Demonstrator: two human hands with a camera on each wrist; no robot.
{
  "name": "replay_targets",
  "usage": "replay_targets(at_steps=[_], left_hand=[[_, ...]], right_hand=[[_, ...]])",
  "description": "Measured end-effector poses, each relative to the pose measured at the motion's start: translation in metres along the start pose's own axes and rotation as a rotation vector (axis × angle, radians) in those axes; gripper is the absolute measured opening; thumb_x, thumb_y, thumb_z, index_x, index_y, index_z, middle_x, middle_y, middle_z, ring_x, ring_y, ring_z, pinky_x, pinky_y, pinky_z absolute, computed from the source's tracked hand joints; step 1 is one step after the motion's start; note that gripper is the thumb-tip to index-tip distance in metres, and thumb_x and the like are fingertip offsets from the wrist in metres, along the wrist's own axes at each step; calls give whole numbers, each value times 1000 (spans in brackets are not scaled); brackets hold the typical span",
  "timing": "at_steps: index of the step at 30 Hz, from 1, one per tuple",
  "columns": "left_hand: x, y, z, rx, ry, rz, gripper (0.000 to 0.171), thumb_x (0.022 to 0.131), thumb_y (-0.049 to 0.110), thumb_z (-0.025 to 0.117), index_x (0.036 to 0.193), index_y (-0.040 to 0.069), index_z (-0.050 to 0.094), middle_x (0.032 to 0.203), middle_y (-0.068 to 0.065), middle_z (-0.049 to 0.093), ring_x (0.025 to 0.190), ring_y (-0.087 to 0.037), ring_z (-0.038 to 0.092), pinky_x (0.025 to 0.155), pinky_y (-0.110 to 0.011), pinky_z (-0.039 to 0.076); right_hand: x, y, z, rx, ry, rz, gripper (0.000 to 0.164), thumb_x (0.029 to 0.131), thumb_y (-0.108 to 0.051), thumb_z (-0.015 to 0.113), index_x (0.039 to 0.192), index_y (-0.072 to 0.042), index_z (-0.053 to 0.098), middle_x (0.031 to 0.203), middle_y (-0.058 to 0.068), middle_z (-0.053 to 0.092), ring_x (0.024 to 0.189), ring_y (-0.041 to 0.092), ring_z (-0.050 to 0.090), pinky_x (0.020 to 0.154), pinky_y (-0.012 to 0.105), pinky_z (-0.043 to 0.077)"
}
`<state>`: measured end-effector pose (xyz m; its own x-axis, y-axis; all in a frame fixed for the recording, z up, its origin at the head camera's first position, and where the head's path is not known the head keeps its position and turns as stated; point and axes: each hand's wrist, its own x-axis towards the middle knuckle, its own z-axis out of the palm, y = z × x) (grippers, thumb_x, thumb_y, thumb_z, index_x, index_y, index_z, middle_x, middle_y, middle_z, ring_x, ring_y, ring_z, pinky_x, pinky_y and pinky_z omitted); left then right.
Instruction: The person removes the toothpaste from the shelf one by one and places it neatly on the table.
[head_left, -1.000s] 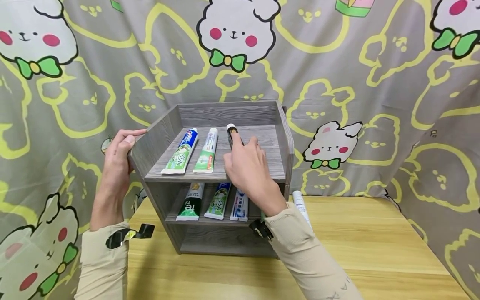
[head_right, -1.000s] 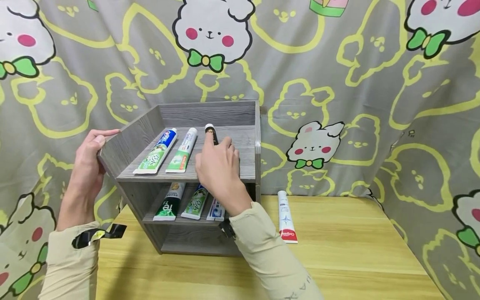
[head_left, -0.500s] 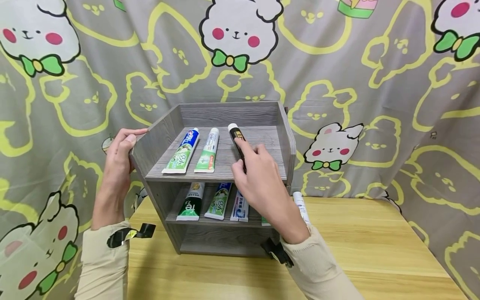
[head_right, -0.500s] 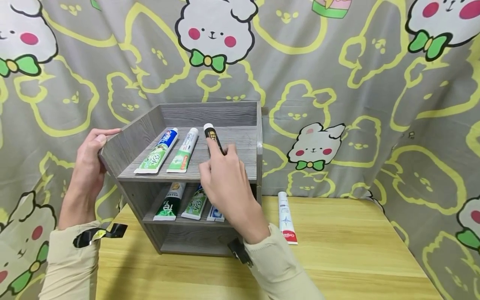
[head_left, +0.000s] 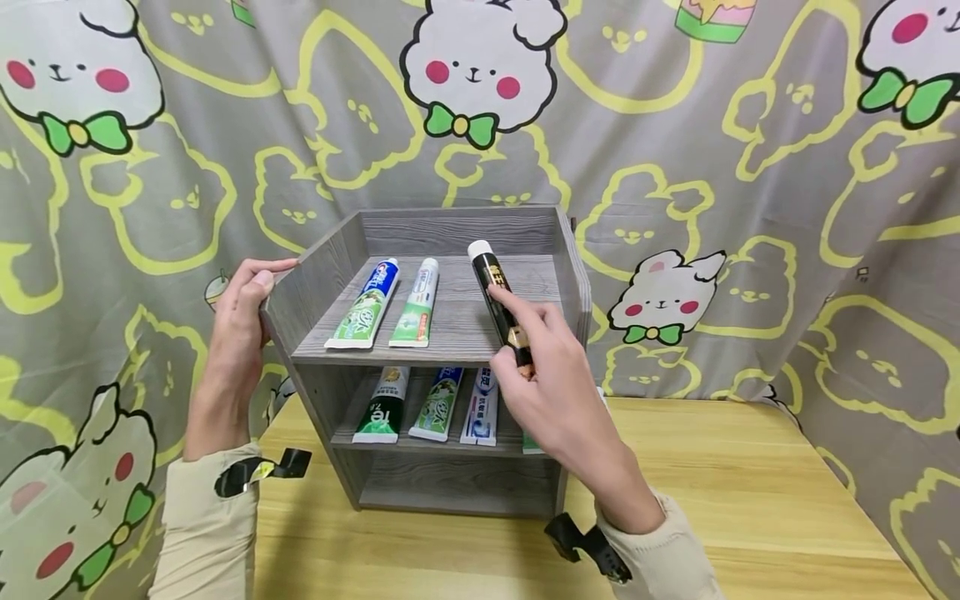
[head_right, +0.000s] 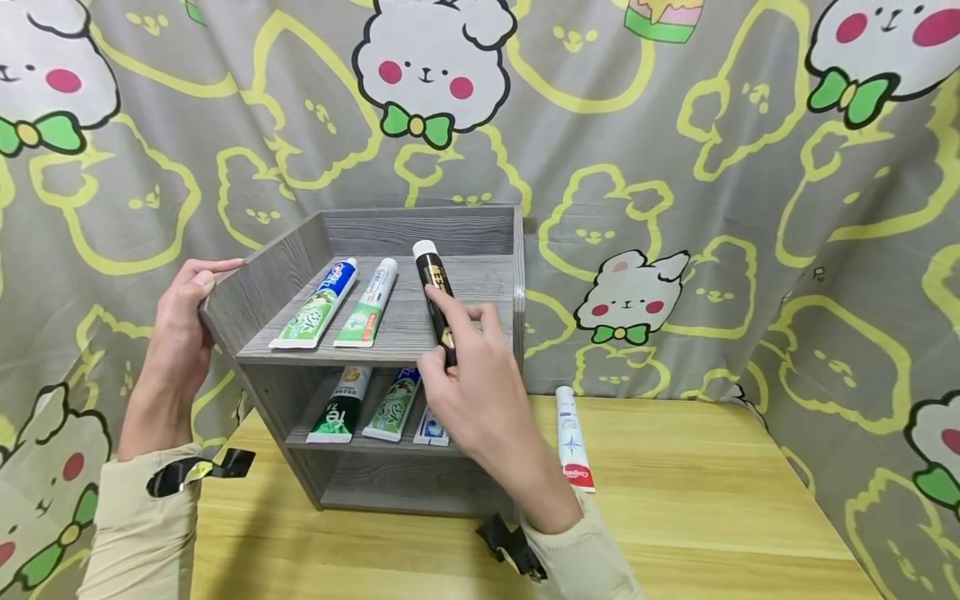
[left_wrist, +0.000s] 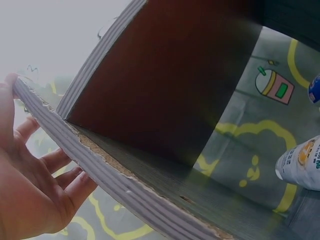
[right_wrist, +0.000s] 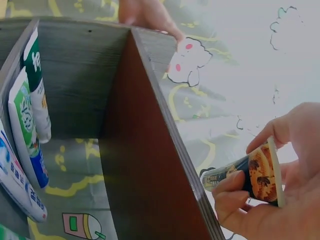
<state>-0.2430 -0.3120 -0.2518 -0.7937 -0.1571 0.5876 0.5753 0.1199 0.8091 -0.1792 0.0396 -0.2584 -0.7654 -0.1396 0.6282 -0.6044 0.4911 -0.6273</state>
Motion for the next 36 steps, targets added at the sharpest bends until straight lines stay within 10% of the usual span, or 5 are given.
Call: replay_targets(at_steps=[13,23,31,36], left_hand=[[0,0,1,-5,15,0,35,105,32,48,126,10,66,105,-11,62,73,-17,60,55,-25,48],[1,1,1,-27,40,5,34,105,29,48,123,8,67,99,-10,64,71,-17,58,53,-25,45],[3,2,3,-32,21,-6,35,105,31,49,125,10,67,101,-10,64,71,-16,60,55,-25,48],[1,1,2,-11,33,-8,35,105,32,48,125,11,67,107,-11,62,77,-19,58,57,-26,47]], right_hand=[[-25,8,-25,204,-6,-70,58,99,1,52,143,-36,55,110,-1,54,58,16,48,50,29,43],[-43,14,-47,344,114,-143,50,97,11,53,139,-13,63,127,2,55,52,13,47,39,24,33],[-55,44,-57,547,176,-186,45,95,17,41,135,5,58,90,7,48,52,12,41,43,27,30],[-62,56,-66,575,151,-125,51,95,16,30,138,5,56,100,11,53,58,17,52,39,31,31]])
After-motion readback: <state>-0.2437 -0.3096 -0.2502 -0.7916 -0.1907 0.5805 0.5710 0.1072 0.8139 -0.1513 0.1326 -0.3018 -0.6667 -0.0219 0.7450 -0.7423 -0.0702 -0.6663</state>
